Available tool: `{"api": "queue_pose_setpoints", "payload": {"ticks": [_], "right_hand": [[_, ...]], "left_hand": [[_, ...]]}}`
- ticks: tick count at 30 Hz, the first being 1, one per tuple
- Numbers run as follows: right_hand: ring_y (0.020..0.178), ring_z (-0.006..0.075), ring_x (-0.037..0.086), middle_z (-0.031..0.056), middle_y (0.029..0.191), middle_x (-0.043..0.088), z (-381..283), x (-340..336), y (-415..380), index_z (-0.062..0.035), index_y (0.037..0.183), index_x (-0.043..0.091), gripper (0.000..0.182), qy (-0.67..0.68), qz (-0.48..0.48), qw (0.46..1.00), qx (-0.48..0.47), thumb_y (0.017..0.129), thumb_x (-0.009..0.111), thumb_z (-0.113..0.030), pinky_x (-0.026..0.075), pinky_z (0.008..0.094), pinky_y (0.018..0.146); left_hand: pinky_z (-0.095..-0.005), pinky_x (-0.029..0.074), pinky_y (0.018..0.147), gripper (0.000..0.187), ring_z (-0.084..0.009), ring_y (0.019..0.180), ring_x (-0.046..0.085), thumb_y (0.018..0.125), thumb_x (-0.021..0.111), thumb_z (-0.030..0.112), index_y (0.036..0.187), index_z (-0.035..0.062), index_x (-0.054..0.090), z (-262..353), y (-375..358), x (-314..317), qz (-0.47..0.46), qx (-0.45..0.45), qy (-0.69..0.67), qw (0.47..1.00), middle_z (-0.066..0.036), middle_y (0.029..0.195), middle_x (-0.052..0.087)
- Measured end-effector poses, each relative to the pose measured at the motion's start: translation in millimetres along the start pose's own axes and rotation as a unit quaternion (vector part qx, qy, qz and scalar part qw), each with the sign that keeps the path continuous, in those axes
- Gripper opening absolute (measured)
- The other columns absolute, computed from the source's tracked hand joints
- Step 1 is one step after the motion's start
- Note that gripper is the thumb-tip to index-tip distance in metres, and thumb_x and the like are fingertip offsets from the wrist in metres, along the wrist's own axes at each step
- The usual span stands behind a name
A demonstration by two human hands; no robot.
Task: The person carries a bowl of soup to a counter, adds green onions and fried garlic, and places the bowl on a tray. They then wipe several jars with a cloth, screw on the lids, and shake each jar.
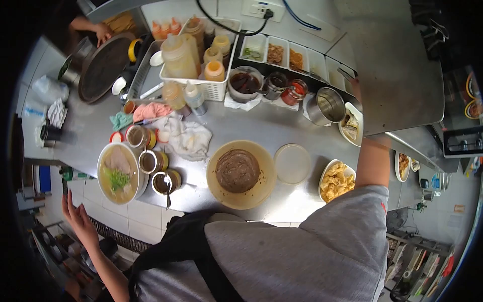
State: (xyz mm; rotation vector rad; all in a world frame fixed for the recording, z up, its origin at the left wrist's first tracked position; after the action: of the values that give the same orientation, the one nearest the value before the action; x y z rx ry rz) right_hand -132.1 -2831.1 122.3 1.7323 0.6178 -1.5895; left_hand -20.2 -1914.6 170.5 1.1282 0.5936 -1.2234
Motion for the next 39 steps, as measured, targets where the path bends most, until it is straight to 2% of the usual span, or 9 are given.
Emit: {"api": "queue_pose_setpoints", "payload": {"ticks": [4,7,10,14,18,22,29,33,39], "right_hand": [[0.097,0.0375,0.065,0.0189,0.102,0.069,-10.5,-7.3,-37.6,-0.0059,0.107,0.069,0.043,0.077,0.077,0.992,-0.061,0.094,0.056,-0.044,0.049,0.0423,0.082],[0.077,0.0184,0.059,0.0102,0.082,0.066,-129.4,-69.0,-111.5,-0.0002,0.104,0.067,0.035,0.199,0.037,0.974,-0.100,0.098,0.059,-0.033,0.047,0.0314,0.076],[0.073,0.0048,0.049,0.0016,0.080,0.063,-224.4,-99.4,-176.0,0.0009,0.108,0.067,0.025,0.337,-0.007,0.932,-0.133,0.097,0.063,-0.021,0.043,0.0234,0.065],[0.063,0.0108,0.057,0.0089,0.080,0.068,-369.7,-173.6,-262.9,0.0007,0.106,0.068,0.020,0.309,0.054,0.908,-0.278,0.093,0.068,-0.014,0.047,0.0265,0.058],[0.069,0.0327,0.067,0.0178,0.085,0.069,-484.4,-185.0,-330.8,-0.0016,0.102,0.067,0.021,0.289,0.092,0.898,-0.319,0.090,0.068,-0.019,0.053,0.0392,0.064],[0.072,0.0365,0.068,0.0214,0.081,0.067,-578.0,-86.1,-383.8,0.0031,0.091,0.060,0.026,0.174,-0.092,0.915,-0.351,0.093,0.061,-0.023,0.054,0.0453,0.066],[0.075,0.0421,0.064,0.0221,0.077,0.065,-582.6,-124.9,-393.5,0.0013,0.093,0.059,0.025,0.221,-0.078,0.927,-0.292,0.091,0.065,-0.023,0.050,0.0499,0.067],[0.066,0.0284,0.063,0.0147,0.073,0.065,-530.0,-142.6,-382.4,0.0046,0.100,0.065,0.033,0.296,-0.145,0.935,-0.134,0.095,0.063,-0.028,0.049,0.0386,0.064],[0.063,0.0129,0.051,0.0043,0.067,0.058,-318.4,-146.3,-305.7,0.0016,0.104,0.068,0.038,0.324,0.051,0.940,0.093,0.097,0.061,-0.035,0.043,0.0310,0.060]], "left_hand": [[-0.0336,0.047,0.098,0.048,-0.0260,0.128,0.048,0.097,0.053,0.001,0.143,0.0141,0.048,-35.2,-3.1,21.6,-0.006,-0.023,-0.048,0.999,-0.016,0.150,0.035],[-0.0347,0.046,0.101,0.046,-0.0264,0.128,0.049,0.096,0.058,0.005,0.141,0.0121,0.049,-70.3,-5.0,51.9,-0.040,-0.039,-0.126,0.990,-0.016,0.144,0.042],[-0.0341,0.045,0.101,0.045,-0.0223,0.123,0.053,0.099,0.058,0.019,0.142,0.0120,0.048,-83.7,-11.8,87.2,-0.113,-0.224,-0.293,0.922,-0.013,0.143,0.044],[-0.0354,0.041,0.102,0.047,-0.0222,0.122,0.052,0.102,0.051,0.036,0.142,0.0124,0.049,-79.9,-9.5,103.4,-0.140,-0.273,-0.347,0.886,-0.011,0.139,0.051],[-0.0338,0.040,0.099,0.047,-0.0193,0.121,0.049,0.102,0.048,0.041,0.140,0.0131,0.051,-96.9,0.0,108.8,-0.092,-0.270,-0.423,0.860,-0.008,0.137,0.053],[-0.0458,0.031,0.110,0.050,-0.0308,0.138,0.035,0.102,0.046,0.047,0.143,0.0197,0.048,-116.8,-0.8,115.3,-0.123,-0.253,-0.468,0.838,-0.010,0.149,0.042],[-0.0453,0.029,0.111,0.049,-0.0289,0.138,0.035,0.102,0.046,0.046,0.143,0.0207,0.047,-158.2,-3.3,123.9,-0.180,-0.270,-0.482,0.814,-0.009,0.150,0.039],[-0.0459,0.029,0.111,0.054,-0.0290,0.139,0.034,0.101,0.046,0.049,0.146,0.0190,0.044,-156.7,-1.9,135.8,-0.231,-0.257,-0.481,0.806,-0.009,0.150,0.038],[-0.0476,0.030,0.110,0.065,-0.0302,0.139,0.035,0.099,0.043,0.057,0.151,0.0191,0.034,-136.8,-5.9,162.3,-0.305,-0.234,-0.486,0.785,-0.008,0.152,0.036]]}}
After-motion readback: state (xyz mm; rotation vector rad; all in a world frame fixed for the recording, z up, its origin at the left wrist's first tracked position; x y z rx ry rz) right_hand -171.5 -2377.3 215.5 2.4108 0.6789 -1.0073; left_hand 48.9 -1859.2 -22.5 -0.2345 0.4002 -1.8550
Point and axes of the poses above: each hand's wrist, its own y-axis towards the middle knuckle, its own x-axis out of the palm, z = x × y, the point moved 7 cm from there along y, towards the middle knuckle
